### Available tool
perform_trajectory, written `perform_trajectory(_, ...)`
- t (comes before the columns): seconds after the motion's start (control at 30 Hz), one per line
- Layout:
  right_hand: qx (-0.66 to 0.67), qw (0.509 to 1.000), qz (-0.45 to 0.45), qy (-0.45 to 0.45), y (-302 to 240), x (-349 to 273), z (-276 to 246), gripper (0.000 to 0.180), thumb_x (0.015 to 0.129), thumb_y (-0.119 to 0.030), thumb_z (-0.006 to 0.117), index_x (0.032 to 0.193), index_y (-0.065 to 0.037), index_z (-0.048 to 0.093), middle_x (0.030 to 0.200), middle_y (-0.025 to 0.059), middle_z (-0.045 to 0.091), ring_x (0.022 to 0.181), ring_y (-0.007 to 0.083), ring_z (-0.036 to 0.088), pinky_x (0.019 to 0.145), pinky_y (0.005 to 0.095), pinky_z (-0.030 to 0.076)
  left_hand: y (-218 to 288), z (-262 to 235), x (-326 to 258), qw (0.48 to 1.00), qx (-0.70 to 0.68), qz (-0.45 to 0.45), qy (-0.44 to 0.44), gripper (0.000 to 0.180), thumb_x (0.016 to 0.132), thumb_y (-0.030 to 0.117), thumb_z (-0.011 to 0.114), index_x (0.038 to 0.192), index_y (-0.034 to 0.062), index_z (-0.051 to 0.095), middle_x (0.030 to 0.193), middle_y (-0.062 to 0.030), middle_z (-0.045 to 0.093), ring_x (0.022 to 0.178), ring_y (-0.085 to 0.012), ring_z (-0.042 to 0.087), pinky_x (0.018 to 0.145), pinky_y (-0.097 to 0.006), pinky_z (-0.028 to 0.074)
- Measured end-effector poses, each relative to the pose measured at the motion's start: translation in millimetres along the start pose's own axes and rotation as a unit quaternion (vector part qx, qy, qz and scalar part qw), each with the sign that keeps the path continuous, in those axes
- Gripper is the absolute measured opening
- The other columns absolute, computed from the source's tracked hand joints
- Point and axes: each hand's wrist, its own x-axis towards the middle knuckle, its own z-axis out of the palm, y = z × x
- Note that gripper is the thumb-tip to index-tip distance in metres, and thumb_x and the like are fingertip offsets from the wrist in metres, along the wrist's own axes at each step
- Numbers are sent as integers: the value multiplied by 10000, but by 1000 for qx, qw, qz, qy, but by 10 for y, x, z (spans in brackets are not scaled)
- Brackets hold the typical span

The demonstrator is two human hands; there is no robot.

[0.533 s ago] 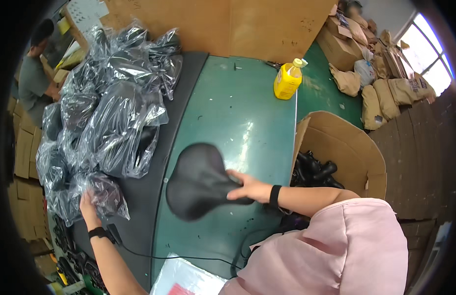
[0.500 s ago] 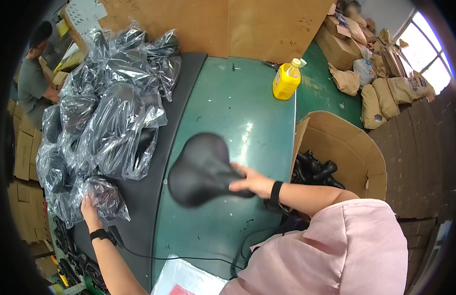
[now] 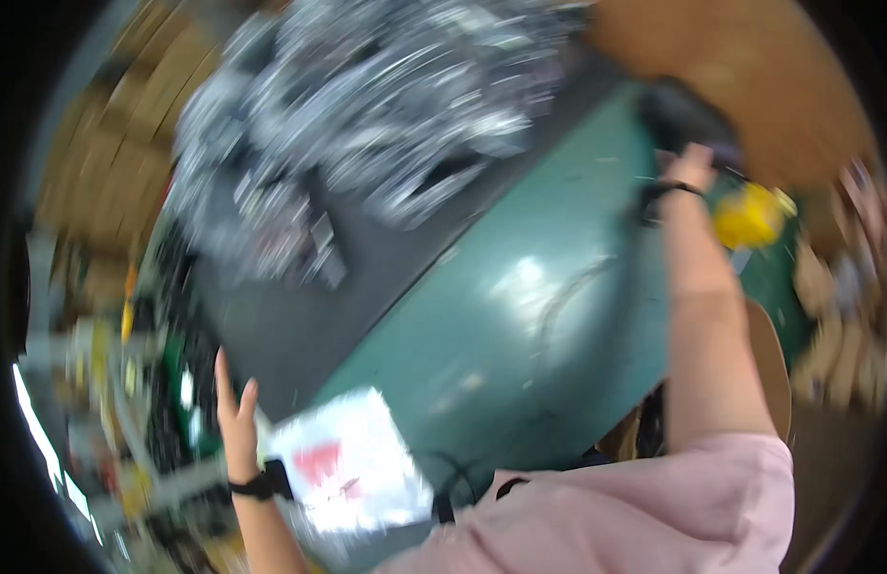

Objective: The person picks up black bicycle seats from a table, wipes them with a cloth, and places them into clear plastic bags. The person then moves the packaged seats to a cardboard box. The task is performed repeatedly in a factory setting.

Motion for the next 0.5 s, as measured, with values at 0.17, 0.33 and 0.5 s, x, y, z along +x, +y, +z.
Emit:
perform_trajectory(0.17, -132, 970, 139, -152, -83, 774, -748, 496, 934, -365, 524, 1338, -92, 432, 1322, 145, 460, 1204, 290, 467, 1023, 421, 429, -634, -1044, -1730, 959, -5, -254, 128, 520, 904, 154, 582, 1380, 5, 434, 1384, -112, 486, 1288, -208, 423, 1061, -329, 307)
perform_trajectory(0.33, -201, 918, 194, -283, 190, -521, -1073, 387, 951, -284, 535, 1272, -70, 520, 1191, 97, 576, 1069, 201, 569, 883, 328, 469, -985, -2056, -3130, 873, 24, -425, 240, 424, 938, 226, 561, 1291, -6, 537, 1181, -78, 620, 1059, -160, 557, 899, -276, 421)
perform_trajectory(0.5, -280, 815, 208, -462, 150, -3048, -752, 278, 908, -207, 575, 1141, -57, 595, 912, 41, 628, 757, 133, 601, 664, 255, 466, -2438, -3145, -2605, 933, 75, -258, 238, 325, 943, 239, 552, 1090, -38, 636, 969, -72, 661, 890, -141, 584, 826, -278, 452)
